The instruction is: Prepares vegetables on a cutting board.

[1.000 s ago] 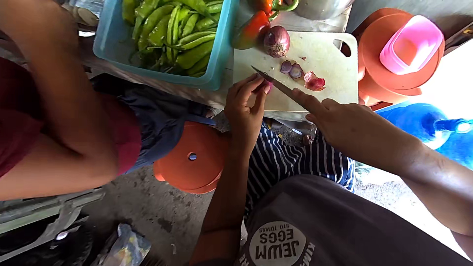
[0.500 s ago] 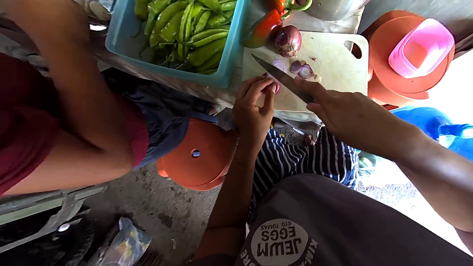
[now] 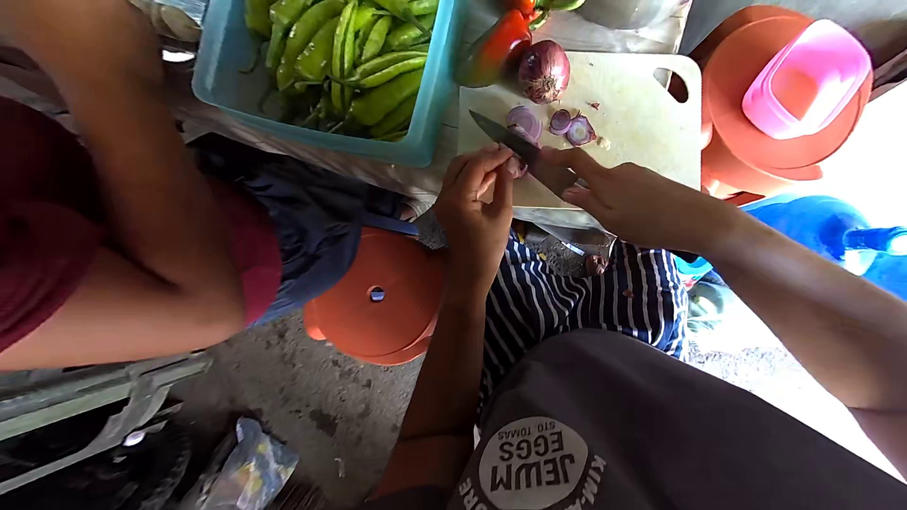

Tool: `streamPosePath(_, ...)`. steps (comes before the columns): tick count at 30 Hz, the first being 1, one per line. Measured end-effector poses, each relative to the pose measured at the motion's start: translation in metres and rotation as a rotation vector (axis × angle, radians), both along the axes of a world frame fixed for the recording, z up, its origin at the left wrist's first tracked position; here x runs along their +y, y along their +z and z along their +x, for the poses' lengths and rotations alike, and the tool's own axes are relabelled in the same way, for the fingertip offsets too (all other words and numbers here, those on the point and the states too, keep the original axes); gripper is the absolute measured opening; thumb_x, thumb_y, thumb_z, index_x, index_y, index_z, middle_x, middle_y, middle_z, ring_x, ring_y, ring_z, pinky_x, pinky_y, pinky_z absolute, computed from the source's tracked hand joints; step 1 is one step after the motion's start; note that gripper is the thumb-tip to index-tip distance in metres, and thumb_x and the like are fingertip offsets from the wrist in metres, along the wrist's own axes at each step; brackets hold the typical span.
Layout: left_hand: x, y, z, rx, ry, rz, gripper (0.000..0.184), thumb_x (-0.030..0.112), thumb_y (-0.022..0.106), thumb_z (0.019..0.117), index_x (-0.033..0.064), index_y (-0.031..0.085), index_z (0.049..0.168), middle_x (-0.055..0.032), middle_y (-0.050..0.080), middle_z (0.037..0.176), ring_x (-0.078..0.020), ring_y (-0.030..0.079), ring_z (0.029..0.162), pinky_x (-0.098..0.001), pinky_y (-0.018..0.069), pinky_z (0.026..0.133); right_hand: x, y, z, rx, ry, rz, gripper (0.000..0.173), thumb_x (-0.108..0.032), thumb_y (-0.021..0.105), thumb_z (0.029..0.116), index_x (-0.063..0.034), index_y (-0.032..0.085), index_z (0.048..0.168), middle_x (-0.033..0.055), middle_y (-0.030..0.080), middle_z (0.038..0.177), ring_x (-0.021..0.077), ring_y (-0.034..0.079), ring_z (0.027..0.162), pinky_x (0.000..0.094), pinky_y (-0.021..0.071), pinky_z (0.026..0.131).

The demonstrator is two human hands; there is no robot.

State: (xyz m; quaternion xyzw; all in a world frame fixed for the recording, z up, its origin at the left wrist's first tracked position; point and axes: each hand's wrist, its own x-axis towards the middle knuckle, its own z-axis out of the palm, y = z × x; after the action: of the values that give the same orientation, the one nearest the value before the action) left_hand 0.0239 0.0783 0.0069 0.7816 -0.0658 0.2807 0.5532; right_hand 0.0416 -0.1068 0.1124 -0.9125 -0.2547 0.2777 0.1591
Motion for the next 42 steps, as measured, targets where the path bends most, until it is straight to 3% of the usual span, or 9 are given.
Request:
streamPosePath(4,-0.002,0.0,0.002,-0.007,0.004,-0.021,0.014,0.0,0.072,0.0913,-0.0077,0.072,0.103,-0.0159,0.065,0.106,-0.0121,0.068,0.101,-0.0212,0.0597,0.085,-0.007,0.016,-0.023,-0.22,-0.012,0.029,0.052,-0.025,0.041,0.1119,-0.0167,0.029,0.162,0.0146,0.063,0.086,0.035,0.065,0.07,0.049,0.0523,0.06)
streamPosePath(12,-0.002,-0.002,0.002,-0.028,0.009,-0.023,0.014,-0.001,0.071,0.0913,-0.0083,0.071,0.103,-0.0156,0.066,0.105,-0.0126,0.069,0.101,-0.0223,0.0601,0.087,-0.018,0.024,-0.045,-0.292,0.076,-0.051,0.052,-0.029,0.038,0.1119,-0.0177,0.031,0.163,0.0086,0.057,0.079,0.0268,0.058,0.058,0.0386,0.0452,0.047)
streamPosePath(19,-0.001,-0.003,0.001,-0.036,0.026,0.017,0.015,0.0,0.071,0.0915,-0.0083,0.071,0.104,-0.0171,0.068,0.107,-0.0128,0.069,0.104,-0.0218,0.0588,0.088,0.015,0.002,-0.012,-0.027,0.044,-0.11,0.056,-0.023,0.039,0.1127,-0.0169,0.02,0.165,0.0166,0.062,0.084,0.0389,0.066,0.079,0.0513,0.0529,0.068)
streamPosePath(22,-0.001,0.0,0.0,0.006,0.024,0.083,0.015,0.003,0.067,0.0957,-0.006,0.071,0.106,-0.0173,0.067,0.109,-0.0138,0.068,0.103,-0.023,0.0589,0.086,0.006,-0.002,-0.002,0.053,0.035,-0.008,0.055,-0.027,0.038,0.1132,-0.0188,0.02,0.164,0.0161,0.064,0.085,0.035,0.064,0.075,0.0503,0.0531,0.069)
streamPosePath(25,-0.004,0.006,0.007,0.003,0.057,0.267,0.022,0.014,0.065,0.0982,-0.0045,0.069,0.11,-0.0209,0.065,0.11,-0.0218,0.067,0.099,-0.0301,0.058,0.082,-0.019,0.002,0.004,0.104,-0.065,0.229,0.052,-0.03,0.038,0.1128,-0.0223,0.025,0.163,0.0078,0.057,0.073,0.0167,0.056,0.05,0.0346,0.0504,0.048)
streamPosePath(29,-0.011,0.02,0.025,0.068,0.063,0.562,0.067,0.042,0.073,0.0903,-0.0069,0.057,0.133,-0.0335,0.057,0.131,-0.0469,0.057,0.119,-0.0543,0.0488,0.099,-0.05,0.014,-0.006,0.023,-0.219,0.475,0.052,-0.028,0.039,0.1122,-0.0235,0.027,0.163,0.002,0.056,0.072,0.0089,0.056,0.047,0.0277,0.0509,0.041)
streamPosePath(32,-0.021,0.031,0.045,0.184,0.052,0.758,0.079,0.053,0.07,0.0896,-0.0054,0.054,0.14,-0.0317,0.057,0.133,-0.0505,0.055,0.12,-0.0585,0.0468,0.097,-0.074,0.013,-0.016,-0.041,-0.295,0.579,0.053,-0.028,0.039,0.1115,-0.0244,0.025,0.163,-0.0007,0.054,0.069,0.008,0.051,0.043,0.0254,0.0456,0.037)
streamPosePath(37,-0.031,0.036,0.051,0.374,0.042,0.941,0.053,0.04,0.059,0.1021,-0.0066,0.063,0.126,-0.0304,0.06,0.124,-0.0492,0.061,0.114,-0.0594,0.0543,0.084,-0.109,0.005,-0.045,-0.091,-0.458,0.623,0.052,-0.031,0.041,0.1104,-0.0326,0.028,0.161,0.0019,0.058,0.067,0.0117,0.054,0.042,0.0294,0.0491,0.038)
streamPosePath(42,-0.02,0.014,0.045,0.008,0.06,0.925,0.033,0.024,0.065,0.0927,-0.0083,0.07,0.097,-0.0256,0.068,0.088,-0.0445,0.07,0.08,-0.0538,0.0563,0.062,-0.143,-0.008,-0.069,-0.171,-0.597,0.667,0.051,-0.032,0.041,0.109,-0.0197,0.033,0.158,-0.0045,0.054,0.071,0.0006,0.051,0.047,0.0191,0.0473,0.044)
